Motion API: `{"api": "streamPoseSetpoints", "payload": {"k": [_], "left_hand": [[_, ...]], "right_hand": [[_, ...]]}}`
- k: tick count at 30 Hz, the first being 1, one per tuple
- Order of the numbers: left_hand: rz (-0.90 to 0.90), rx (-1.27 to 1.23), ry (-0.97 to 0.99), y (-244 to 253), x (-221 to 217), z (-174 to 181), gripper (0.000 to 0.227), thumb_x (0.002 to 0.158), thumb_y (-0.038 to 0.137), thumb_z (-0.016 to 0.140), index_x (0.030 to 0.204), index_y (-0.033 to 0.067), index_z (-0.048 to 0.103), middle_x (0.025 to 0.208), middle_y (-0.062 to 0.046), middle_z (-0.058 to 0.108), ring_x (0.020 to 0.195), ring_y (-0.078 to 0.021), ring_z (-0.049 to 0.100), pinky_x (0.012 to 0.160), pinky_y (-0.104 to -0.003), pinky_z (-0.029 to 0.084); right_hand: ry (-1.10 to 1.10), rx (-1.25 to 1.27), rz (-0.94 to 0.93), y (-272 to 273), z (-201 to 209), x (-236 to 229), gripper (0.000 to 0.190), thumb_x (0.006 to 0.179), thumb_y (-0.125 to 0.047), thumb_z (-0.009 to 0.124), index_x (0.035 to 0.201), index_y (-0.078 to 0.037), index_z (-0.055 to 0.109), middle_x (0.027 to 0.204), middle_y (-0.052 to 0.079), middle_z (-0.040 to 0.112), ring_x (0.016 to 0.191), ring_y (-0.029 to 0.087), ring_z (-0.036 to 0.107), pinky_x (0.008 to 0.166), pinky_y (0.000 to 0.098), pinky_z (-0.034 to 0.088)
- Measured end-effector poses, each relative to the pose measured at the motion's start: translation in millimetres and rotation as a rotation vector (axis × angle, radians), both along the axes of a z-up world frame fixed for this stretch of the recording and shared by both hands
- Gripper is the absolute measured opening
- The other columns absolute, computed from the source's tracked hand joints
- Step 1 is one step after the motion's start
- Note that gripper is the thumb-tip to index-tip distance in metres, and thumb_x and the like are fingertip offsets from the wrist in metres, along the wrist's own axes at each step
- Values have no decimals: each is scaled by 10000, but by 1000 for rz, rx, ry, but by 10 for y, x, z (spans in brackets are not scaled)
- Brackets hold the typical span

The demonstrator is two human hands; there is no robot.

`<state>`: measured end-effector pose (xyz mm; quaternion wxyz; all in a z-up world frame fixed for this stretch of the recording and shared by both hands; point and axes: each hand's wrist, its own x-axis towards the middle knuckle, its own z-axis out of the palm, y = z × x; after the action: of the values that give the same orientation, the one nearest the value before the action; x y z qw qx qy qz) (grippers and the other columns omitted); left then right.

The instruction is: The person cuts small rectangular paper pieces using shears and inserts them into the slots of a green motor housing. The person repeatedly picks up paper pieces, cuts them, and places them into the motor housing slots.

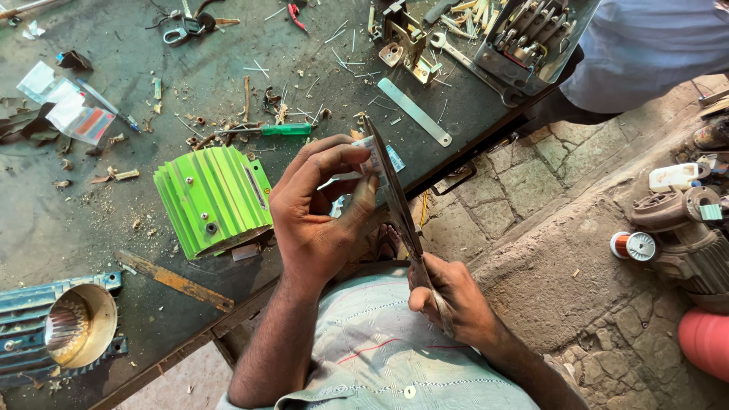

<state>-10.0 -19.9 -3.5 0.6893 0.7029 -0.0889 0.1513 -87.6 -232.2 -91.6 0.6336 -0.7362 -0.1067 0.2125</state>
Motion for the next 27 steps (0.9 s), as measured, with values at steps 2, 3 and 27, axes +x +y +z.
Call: {"api": "streamPoseSetpoints", "payload": {"k": [2,3,27], "left_hand": [[-14,4,-7,9,1,-16,278,947,-92,732,1214,-43,673,1303,-112,625,1134,-135,697,989,-288,652],[-20,5,-10,12,5,-26,281,948,-92,731,1218,-43,670,1300,-110,625,1140,-135,696,997,-289,653],[-101,-23,8,5,-16,-165,365,879,-62,732,1236,-72,657,1329,-128,606,1175,-173,698,1033,-313,630]], "right_hand": [[5,-4,4,-12,-12,7,652,805,-706,651,828,-60,569,553,-56,473,449,44,460,389,246,369],[8,-7,5,-18,-27,9,644,807,-701,654,823,-63,570,544,-61,471,440,42,462,384,245,366],[121,67,62,-22,39,125,767,814,-794,665,937,-45,552,744,-16,541,629,85,533,531,249,459]]}}
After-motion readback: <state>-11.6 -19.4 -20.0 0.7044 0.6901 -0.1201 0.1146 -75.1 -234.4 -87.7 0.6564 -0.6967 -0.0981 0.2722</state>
